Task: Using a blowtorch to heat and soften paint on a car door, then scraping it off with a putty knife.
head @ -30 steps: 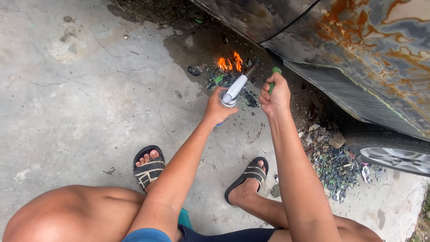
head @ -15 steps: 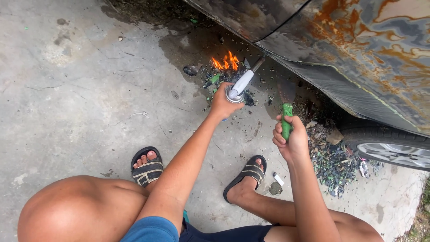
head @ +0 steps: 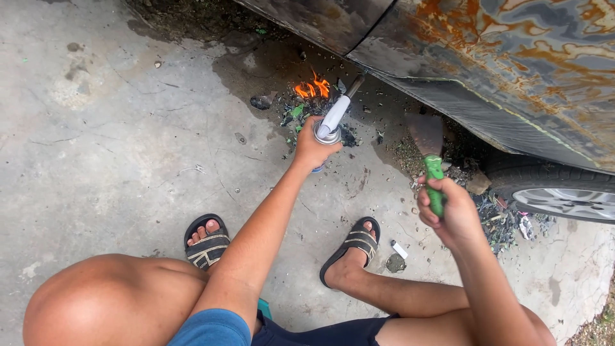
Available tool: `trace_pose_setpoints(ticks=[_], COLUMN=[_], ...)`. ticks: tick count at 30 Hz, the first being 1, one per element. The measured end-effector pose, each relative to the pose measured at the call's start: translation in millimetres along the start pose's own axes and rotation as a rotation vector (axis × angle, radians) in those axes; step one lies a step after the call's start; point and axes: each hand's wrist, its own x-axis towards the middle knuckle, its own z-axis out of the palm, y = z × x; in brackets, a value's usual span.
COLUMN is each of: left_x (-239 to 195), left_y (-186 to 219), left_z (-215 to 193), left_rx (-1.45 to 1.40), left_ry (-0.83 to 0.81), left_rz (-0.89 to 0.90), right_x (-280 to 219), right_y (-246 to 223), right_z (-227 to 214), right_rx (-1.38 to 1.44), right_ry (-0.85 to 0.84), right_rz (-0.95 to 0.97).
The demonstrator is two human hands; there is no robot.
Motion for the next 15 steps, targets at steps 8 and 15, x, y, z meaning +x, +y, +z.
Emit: trace_pose_setpoints(ticks=[8, 15], left_x=[-10.1, -17.2], left_y=[12.3, 18.5], left_z=[-1.2, 13.1], left_rx=[0.069, 0.090], left_ry=[0.013, -0.021], left_rz=[-0.004, 0.025], right_x=[-10.2, -7.9], right_y=[-23.7, -9.8], right_z=[-3.4, -13.1], right_rx=[0.124, 0.148], right_ry=[0.017, 0.040], right_rz=[-0.058, -0.019])
